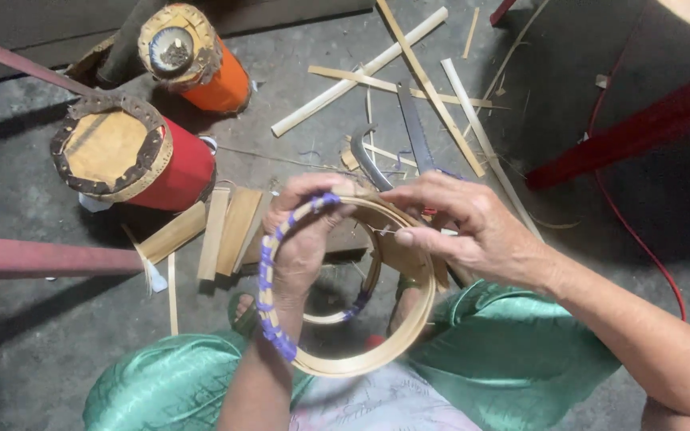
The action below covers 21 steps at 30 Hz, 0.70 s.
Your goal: The person assembles a wooden drum frame by hammering nails into a curved wooden hoop and attaching it to a rectangular wooden base. They use a hammer to secure the hoop and adjust the alignment of the frame components.
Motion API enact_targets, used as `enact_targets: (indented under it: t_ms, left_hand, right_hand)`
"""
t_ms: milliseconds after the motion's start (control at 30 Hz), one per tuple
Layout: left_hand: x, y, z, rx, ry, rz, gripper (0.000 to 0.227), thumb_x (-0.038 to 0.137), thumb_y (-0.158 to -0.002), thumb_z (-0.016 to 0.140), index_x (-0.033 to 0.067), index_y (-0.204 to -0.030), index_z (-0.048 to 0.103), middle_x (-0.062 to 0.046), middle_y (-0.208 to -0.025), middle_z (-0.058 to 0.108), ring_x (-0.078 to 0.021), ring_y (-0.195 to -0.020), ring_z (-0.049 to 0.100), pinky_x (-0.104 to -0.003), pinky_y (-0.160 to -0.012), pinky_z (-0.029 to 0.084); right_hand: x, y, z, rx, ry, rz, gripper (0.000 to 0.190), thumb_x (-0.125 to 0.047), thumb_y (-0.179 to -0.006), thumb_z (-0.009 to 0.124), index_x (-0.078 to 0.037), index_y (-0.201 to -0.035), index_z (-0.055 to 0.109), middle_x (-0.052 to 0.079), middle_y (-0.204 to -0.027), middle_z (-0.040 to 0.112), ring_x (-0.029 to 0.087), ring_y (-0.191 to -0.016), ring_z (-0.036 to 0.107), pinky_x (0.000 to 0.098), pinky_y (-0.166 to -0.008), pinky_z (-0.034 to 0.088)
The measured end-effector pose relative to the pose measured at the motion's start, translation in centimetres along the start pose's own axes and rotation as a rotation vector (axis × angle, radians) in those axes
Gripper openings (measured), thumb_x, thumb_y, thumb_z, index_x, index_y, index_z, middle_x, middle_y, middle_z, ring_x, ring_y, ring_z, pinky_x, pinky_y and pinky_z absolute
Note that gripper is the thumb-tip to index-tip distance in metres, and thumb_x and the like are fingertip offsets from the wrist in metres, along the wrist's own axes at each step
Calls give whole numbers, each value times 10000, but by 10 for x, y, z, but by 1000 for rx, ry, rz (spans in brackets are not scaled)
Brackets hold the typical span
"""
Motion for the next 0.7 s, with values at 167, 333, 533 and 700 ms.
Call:
enact_targets:
  t_ms: [167,333,533,700]
  left_hand:
    - [2,10,-5,165,-232,-11,280,140,-884,794,85,-1126,664,-92,-1121,714,-225,-1053,714,-321,-969,612]
    - [-3,21,-14,118,-291,46,286,153,-928,760,74,-1181,651,-96,-1157,713,-232,-1102,708,-325,-1015,596]
    - [12,28,-20,-113,163,44,212,201,-1001,733,207,-1210,698,-19,-1201,687,-181,-1148,659,-324,-990,592]
    - [-1,26,-28,-201,114,285,269,108,-789,863,105,-1038,760,-165,-1113,721,-289,-1139,660,-495,-1203,340]
  right_hand:
    - [-15,1,19,24,-53,100,530,-393,-949,624,-107,-1391,565,95,-1216,672,190,-992,655,300,-811,527]
    - [-20,8,39,105,-135,132,526,-310,-972,613,-81,-1438,530,108,-1274,653,209,-1136,646,328,-966,515]
    - [-2,33,60,121,-115,16,506,-275,-1013,568,-137,-1492,479,153,-1215,593,220,-1033,615,317,-864,592]
    - [7,30,73,311,-79,-202,447,-190,-899,713,-89,-1334,690,168,-1161,666,263,-945,663,395,-774,577]
Point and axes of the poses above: each hand's wrist, its own y-axis away from the middle knuckle, its own z-axis out of the palm, x = y × z, the point moved 1 cm from there along -y, towards the middle knuckle
